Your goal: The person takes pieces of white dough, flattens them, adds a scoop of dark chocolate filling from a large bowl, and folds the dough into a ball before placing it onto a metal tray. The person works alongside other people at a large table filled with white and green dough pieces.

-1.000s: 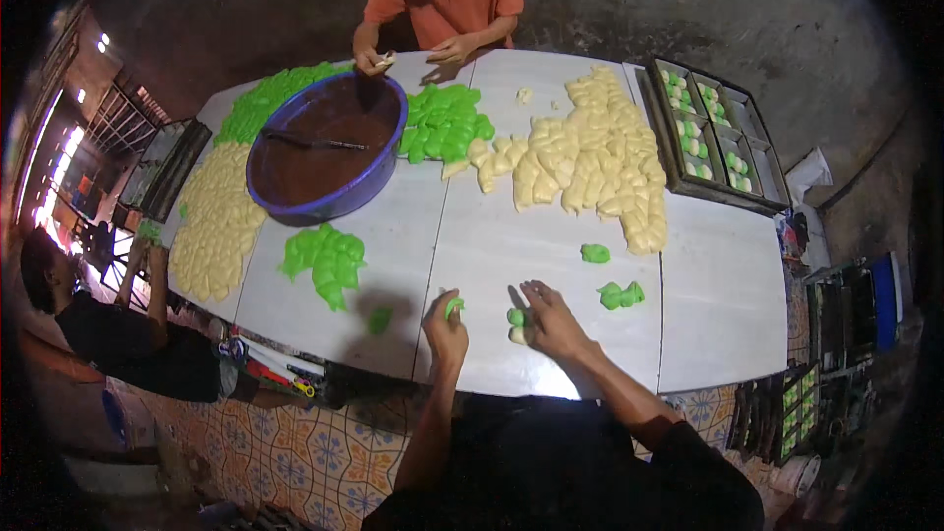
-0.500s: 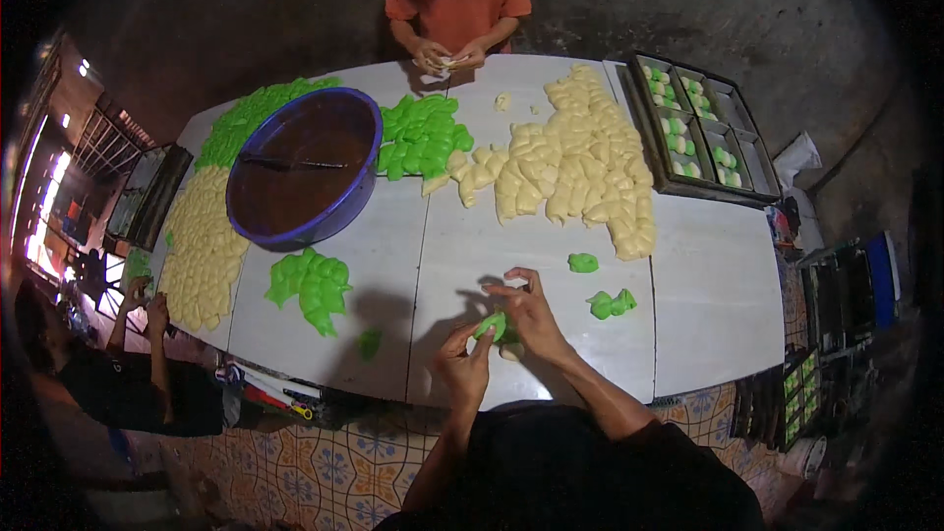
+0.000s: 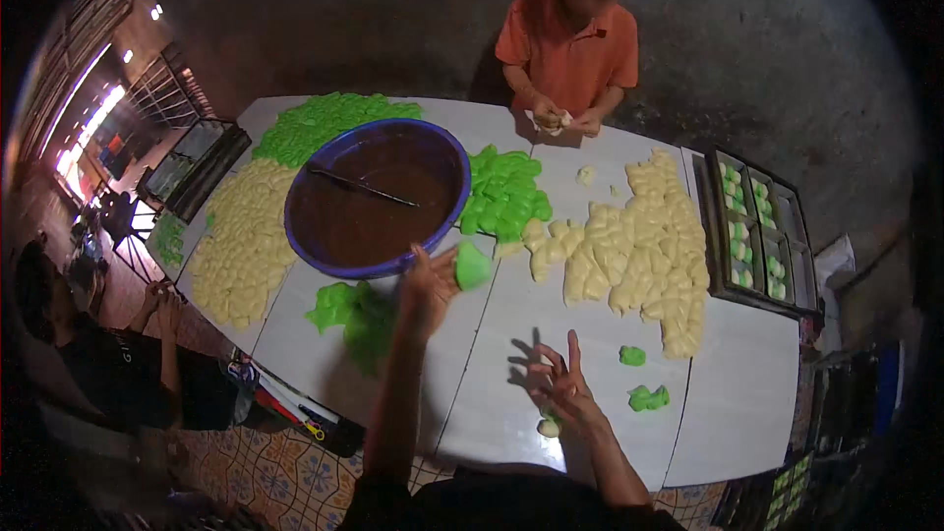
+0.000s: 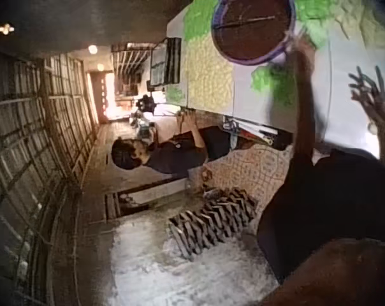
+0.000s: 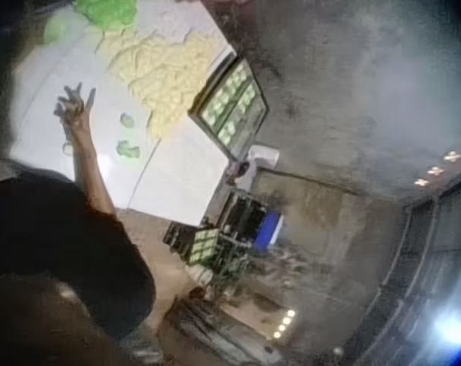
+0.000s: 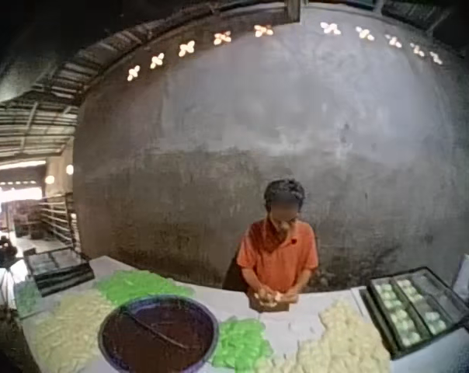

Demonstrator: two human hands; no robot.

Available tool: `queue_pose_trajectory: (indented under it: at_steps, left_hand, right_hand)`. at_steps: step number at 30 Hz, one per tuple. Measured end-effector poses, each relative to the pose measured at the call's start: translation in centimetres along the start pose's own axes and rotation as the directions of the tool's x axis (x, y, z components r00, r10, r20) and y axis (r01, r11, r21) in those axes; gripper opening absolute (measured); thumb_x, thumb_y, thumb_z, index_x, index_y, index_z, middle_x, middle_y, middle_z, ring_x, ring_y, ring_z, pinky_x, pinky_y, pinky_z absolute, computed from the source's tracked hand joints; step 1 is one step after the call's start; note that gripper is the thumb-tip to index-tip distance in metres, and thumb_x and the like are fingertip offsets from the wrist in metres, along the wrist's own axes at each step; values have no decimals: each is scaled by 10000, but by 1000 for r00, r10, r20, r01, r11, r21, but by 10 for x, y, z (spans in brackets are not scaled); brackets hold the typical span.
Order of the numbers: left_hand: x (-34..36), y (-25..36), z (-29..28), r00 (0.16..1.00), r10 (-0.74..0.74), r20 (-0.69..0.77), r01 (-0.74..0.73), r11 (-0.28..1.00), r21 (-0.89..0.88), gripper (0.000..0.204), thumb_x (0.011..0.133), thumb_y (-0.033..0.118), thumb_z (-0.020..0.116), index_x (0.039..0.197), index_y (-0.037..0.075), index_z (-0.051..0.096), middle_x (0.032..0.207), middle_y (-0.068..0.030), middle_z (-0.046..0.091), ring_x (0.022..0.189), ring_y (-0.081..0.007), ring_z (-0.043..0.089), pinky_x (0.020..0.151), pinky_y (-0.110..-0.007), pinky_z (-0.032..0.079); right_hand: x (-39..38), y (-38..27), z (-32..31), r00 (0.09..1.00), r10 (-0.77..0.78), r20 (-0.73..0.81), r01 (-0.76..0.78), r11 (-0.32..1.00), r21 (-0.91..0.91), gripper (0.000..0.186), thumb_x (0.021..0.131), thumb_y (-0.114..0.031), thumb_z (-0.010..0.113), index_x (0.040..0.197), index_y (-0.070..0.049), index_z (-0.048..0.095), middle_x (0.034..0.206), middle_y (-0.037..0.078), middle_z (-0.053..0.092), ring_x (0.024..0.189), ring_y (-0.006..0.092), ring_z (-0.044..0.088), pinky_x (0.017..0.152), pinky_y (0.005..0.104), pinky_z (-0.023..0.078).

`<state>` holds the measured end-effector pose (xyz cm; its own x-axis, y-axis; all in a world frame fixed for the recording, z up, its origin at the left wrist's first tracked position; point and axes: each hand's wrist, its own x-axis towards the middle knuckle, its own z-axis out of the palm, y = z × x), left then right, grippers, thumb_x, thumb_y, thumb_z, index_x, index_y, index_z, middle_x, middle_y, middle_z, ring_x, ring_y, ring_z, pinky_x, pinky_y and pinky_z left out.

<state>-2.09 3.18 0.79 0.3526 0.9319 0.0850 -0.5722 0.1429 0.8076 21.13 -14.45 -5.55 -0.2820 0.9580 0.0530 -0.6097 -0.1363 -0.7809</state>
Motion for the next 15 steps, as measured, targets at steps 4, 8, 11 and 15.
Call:
queue_pose_trajectory:
  at_steps: [4,8,11,15]
  left_hand:
    - [116,44,-118,918,238,-316,225,343,912,838,913,652,235,1163,-82,551,963,-178,644,882,-251,624,841,-386,482]
    - [143,24,-158,900,-85,-429,437,143,888,949,857,736,182,1109,-88,581,719,-107,612,710,-241,579,727,-374,477]
    - [130,27,-137,593,-591,-546,764,199,614,1008,832,769,136,1106,-90,586,636,-122,597,691,-276,574,725,-376,460]
    - [89,48,-74,904,-145,-403,428,299,853,1071,792,816,122,1083,-97,602,746,-144,633,784,-227,605,741,-305,466]
  right_hand:
    - [13,20,6,980,-174,-93,181,981,68,1000,811,-286,698,1447,-343,-72,1416,124,299,1274,371,353,1041,638,261]
    - [19,30,3,975,-140,-173,141,990,-2,963,807,-259,710,1463,-341,9,1366,101,320,1122,209,455,853,402,504]
    - [21,28,-2,978,-94,-187,80,994,-81,864,864,-291,636,1458,-308,8,1411,129,296,1239,322,416,1013,528,377]
    - [29,24,3,968,-103,-230,65,984,-165,795,886,-282,606,1461,-321,59,1336,191,401,1208,308,467,982,458,425]
